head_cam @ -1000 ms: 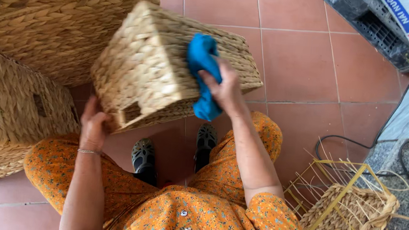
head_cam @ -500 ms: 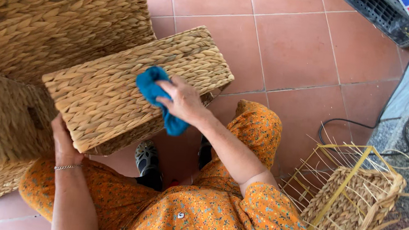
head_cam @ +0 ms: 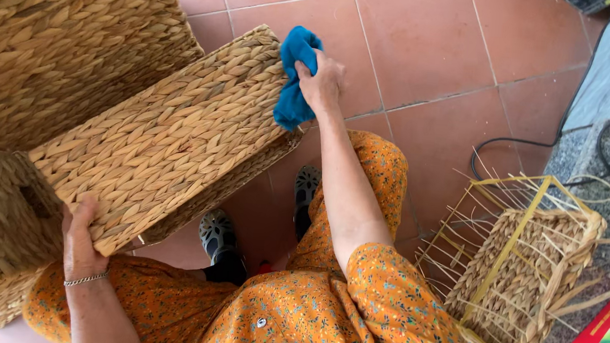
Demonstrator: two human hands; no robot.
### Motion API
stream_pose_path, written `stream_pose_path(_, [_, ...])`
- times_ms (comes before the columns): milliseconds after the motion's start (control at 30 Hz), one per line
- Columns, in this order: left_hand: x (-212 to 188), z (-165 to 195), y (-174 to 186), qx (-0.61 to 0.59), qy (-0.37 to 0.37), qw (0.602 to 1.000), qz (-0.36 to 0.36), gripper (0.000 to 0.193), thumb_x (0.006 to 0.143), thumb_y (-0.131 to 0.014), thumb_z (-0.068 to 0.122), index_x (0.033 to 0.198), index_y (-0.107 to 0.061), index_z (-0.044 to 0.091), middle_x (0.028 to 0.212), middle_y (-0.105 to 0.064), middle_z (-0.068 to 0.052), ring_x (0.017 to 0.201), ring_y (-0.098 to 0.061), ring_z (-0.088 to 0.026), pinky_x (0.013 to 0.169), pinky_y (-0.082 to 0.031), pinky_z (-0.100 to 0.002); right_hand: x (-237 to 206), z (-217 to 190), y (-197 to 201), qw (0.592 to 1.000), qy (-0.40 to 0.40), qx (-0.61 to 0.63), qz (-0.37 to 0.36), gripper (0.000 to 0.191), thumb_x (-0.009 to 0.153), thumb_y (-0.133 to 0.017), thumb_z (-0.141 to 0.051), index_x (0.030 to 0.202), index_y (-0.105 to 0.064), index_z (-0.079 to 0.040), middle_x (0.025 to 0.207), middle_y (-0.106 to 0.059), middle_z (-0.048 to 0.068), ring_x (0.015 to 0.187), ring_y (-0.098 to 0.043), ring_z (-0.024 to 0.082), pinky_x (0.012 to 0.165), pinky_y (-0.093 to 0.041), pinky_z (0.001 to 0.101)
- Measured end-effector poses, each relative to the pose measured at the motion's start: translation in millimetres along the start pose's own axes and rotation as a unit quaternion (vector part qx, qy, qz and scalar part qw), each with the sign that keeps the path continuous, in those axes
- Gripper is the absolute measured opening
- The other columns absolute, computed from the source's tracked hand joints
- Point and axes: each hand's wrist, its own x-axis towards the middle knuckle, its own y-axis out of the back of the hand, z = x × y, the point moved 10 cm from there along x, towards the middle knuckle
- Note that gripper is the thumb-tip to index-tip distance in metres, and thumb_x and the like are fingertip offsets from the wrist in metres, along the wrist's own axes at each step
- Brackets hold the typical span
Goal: The person sits on a tiled floor and wipes a rectangular woven basket with a blue cloth. They hold the basket with one hand and wipe its exterior and interior surfaces with the other, repeatedly turning and repositioning the basket to reach different sides.
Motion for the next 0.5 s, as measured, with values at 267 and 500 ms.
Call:
stream_pose_path(267, [-7.5, -11.4, -22.7, 0.027, 0.082, 0.995, 0.049, 0.085, 0.089, -0.072, 0.017, 0.161, -0.029, 0.000, 0.145, -0.055, -0.024, 0.129, -0.064, -0.030, 0.097, -0.054, -0.045, 8.1, 27.2, 11.4, 0.969, -0.084, 0.232, -0.017, 0.044, 0.086, -0.078, -0.031, 0.123, -0.070, -0.009, 0.105, -0.078, 0.013, 0.098, -0.076, 0.028, 0.087, -0.057, 0.0385])
stream_pose_path(500, [5.7, -27.7, -116.9, 0.120, 0.090, 0.989, 0.006, 0.109, 0.089, -0.070, 0.043, 0.161, 0.001, 0.002, 0.161, -0.031, -0.021, 0.146, -0.041, -0.032, 0.117, -0.041, -0.047, 5.5, -2.9, 45.4, 0.967, 0.047, -0.197, 0.156, 0.052, 0.076, -0.078, -0.039, 0.120, -0.061, -0.017, 0.101, -0.065, 0.012, 0.097, -0.063, 0.036, 0.080, -0.048, 0.0548])
